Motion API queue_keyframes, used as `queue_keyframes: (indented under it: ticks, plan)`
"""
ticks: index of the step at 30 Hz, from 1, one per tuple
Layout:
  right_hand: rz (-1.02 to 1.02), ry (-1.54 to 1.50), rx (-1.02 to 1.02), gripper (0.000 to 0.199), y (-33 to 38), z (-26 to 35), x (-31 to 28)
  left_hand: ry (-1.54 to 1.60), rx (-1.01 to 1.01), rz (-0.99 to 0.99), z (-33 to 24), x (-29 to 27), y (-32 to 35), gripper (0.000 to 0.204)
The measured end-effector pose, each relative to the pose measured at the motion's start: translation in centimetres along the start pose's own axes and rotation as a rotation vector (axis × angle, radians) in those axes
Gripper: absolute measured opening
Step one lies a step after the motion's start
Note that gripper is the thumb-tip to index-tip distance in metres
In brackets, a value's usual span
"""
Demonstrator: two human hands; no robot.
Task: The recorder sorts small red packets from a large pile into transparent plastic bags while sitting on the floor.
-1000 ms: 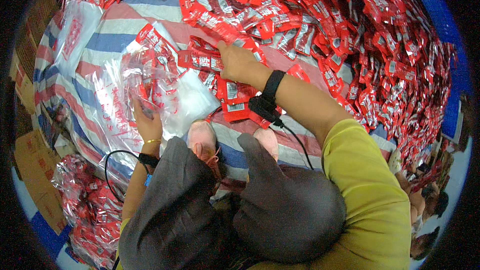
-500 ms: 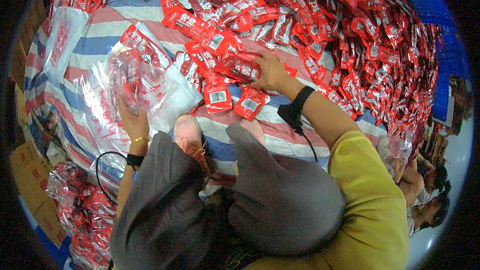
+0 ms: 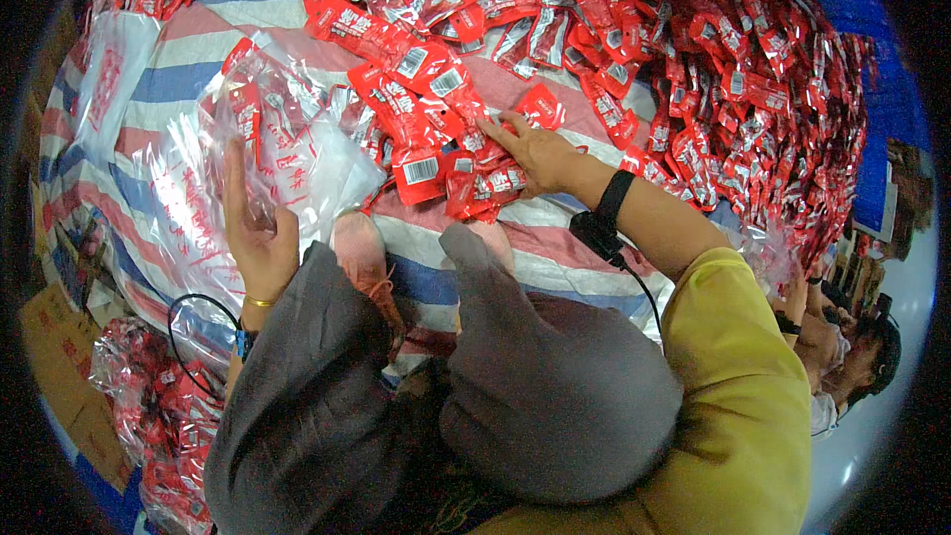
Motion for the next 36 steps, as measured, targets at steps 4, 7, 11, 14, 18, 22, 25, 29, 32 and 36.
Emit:
queue_keyframes:
  ticks: [4, 7, 11, 14, 18, 22, 25, 29, 32, 36]
  plan:
    - [0.199, 0.205, 0.319, 0.093, 1.0, 0.9, 1.3, -0.019, -0.11, 0.06, -1.5, 0.6, -1.3, 0.086]
    - [-0.089, 0.28, 0.107, 0.071, 3.1, 3.0, -0.1, 0.055, -0.128, 0.008, -1.1, 0.2, -1.3, 0.088]
    - [0.009, 0.123, 0.263, 0.068, 2.6, 1.8, -0.9, 0.048, -0.169, 0.034, -0.5, 0.2, -0.7, 0.085]
    - [-0.369, -0.452, 0.367, 0.082, 0.8, 2.2, -3.2, -0.066, -0.212, 0.115, -0.7, 0.3, -0.5, 0.083]
    - [0.12, -1.086, 0.421, 0.063, -8.2, 9.0, -4.7, -0.03, -0.216, 0.092, -1.3, 1.2, -2.2, 0.084]
    - [0.602, -0.577, 0.16, 0.067, -17.7, 15.2, -2.3, -0.173, -0.059, 0.251, -3.9, 1.0, -3.2, 0.089]
    - [0.662, -0.724, 0.055, 0.059, -26.9, 16.8, 2.0, -0.207, 0.005, 0.345, -5.4, 1.3, -2.8, 0.085]
    - [0.176, -0.911, -0.171, 0.04, -30.5, 22.4, 0.9, -0.152, -0.02, 0.287, -5.6, 0.1, -2.4, 0.086]
    - [0.112, -0.983, -0.081, 0.052, -32.0, 23.2, 6.6, -0.075, -0.037, 0.254, -6.8, 0.6, -3.0, 0.085]
    - [0.191, -0.6, 0.151, 0.056, -28.8, 26.5, -0.8, 0.12, -0.348, -0.304, -0.7, -5.7, -5.4, 0.086]
Point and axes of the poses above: each hand's wrist, its own y-axis away from the middle knuckle, its own x-axis out of the palm, z = x × y, the point moved 5 cm from there along -y, towards the middle knuckle, and after that the axes turned 14 degrees about -z, right-handed, at the moved point
